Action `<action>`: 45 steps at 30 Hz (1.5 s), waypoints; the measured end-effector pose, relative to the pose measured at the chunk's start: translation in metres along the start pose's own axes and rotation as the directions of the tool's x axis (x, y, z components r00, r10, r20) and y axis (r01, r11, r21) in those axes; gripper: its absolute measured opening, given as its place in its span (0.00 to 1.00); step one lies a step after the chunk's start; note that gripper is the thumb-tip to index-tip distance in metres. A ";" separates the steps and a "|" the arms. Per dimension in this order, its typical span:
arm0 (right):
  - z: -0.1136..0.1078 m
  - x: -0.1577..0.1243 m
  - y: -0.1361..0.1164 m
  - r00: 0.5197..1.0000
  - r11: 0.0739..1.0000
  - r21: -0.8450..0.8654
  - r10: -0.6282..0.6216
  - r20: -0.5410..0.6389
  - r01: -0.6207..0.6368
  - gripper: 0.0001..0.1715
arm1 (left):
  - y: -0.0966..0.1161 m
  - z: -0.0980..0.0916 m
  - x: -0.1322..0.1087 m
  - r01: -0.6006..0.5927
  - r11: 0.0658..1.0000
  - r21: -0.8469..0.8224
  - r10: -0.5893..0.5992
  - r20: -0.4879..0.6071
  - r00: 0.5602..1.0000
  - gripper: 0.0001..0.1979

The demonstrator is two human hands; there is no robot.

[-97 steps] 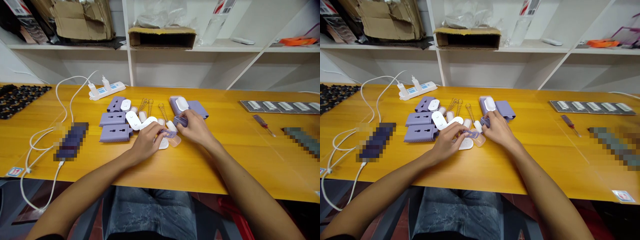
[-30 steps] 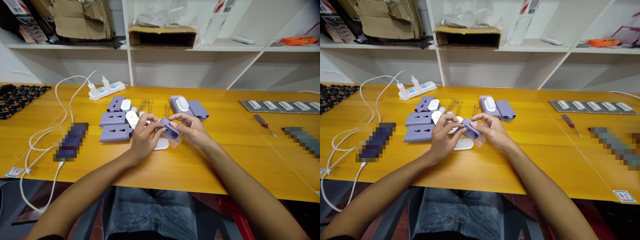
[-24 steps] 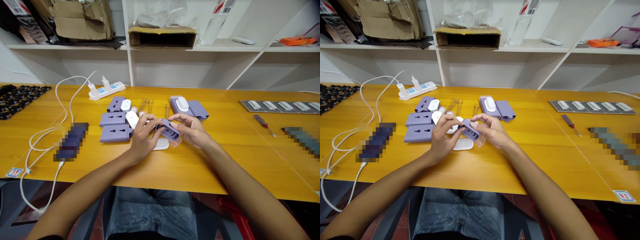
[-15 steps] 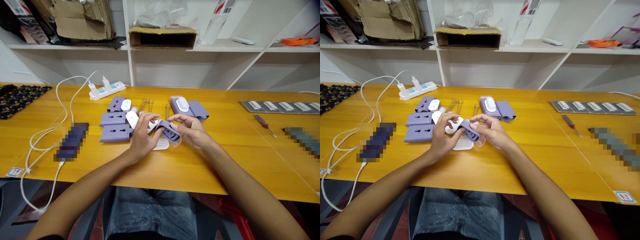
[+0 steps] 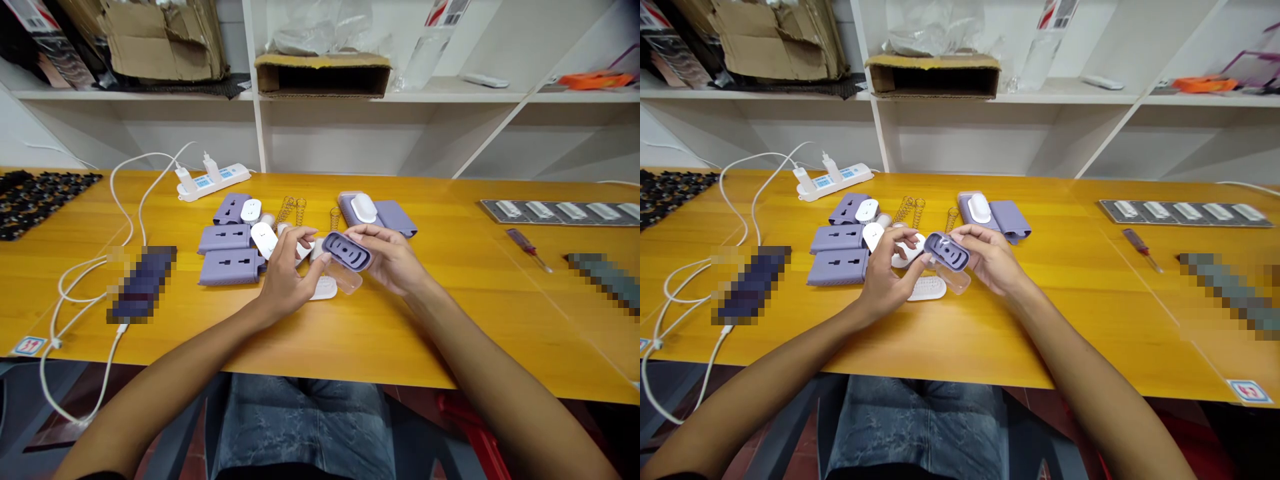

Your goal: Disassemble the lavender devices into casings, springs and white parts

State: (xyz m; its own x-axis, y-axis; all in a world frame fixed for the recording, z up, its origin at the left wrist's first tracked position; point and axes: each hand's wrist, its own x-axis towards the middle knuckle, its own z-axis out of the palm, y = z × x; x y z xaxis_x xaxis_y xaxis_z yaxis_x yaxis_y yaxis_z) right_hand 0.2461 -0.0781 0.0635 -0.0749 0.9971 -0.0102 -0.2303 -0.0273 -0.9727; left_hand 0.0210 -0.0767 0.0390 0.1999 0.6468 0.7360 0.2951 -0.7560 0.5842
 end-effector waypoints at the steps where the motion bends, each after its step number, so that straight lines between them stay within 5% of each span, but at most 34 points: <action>1: -0.003 0.002 0.001 1.000 1.000 0.003 -0.005 -0.012 0.005 0.16 | 0.000 0.000 0.000 -0.008 1.000 0.002 0.008 0.020 1.000 0.16; 6: -0.016 0.013 0.003 0.998 0.998 0.055 -0.014 -0.062 0.017 0.14 | -0.001 -0.001 -0.001 -0.174 0.983 0.050 0.156 0.257 0.954 0.03; 10: -0.022 0.019 0.003 0.988 1.000 0.030 0.001 -0.153 0.004 0.21 | -0.001 -0.001 -0.007 -0.278 0.950 0.142 0.174 0.499 0.849 0.07; 14: -0.025 0.023 0.006 0.974 0.993 -0.105 0.028 -0.227 -0.053 0.25 | -0.001 -0.002 -0.010 -0.306 0.927 0.217 0.111 0.621 0.776 0.13; 26: -0.038 0.029 0.011 0.941 0.871 -0.469 -0.027 -0.338 -0.144 0.20 | 0.000 -0.002 -0.009 -0.318 0.909 0.270 0.045 0.695 0.717 0.11; 39: -0.033 0.025 0.010 0.968 0.929 -0.370 -0.109 -0.227 0.018 0.26 | -0.001 -0.004 -0.010 -0.284 0.925 0.254 0.007 0.734 0.679 0.18; 45: -0.027 0.019 0.009 0.988 0.917 -0.397 -0.085 -0.133 0.025 0.25 | 0.001 -0.003 -0.012 -0.231 0.957 0.178 0.041 0.701 0.712 0.17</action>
State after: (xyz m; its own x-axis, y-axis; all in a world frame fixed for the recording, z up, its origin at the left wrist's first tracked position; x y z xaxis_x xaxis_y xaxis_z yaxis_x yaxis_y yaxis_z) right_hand 0.2688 -0.0572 0.0482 0.0744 0.9964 0.0416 0.1720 0.0283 -0.9847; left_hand 0.0159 -0.0857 0.0319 0.8098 0.4995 0.3079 0.4023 -0.8546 0.3283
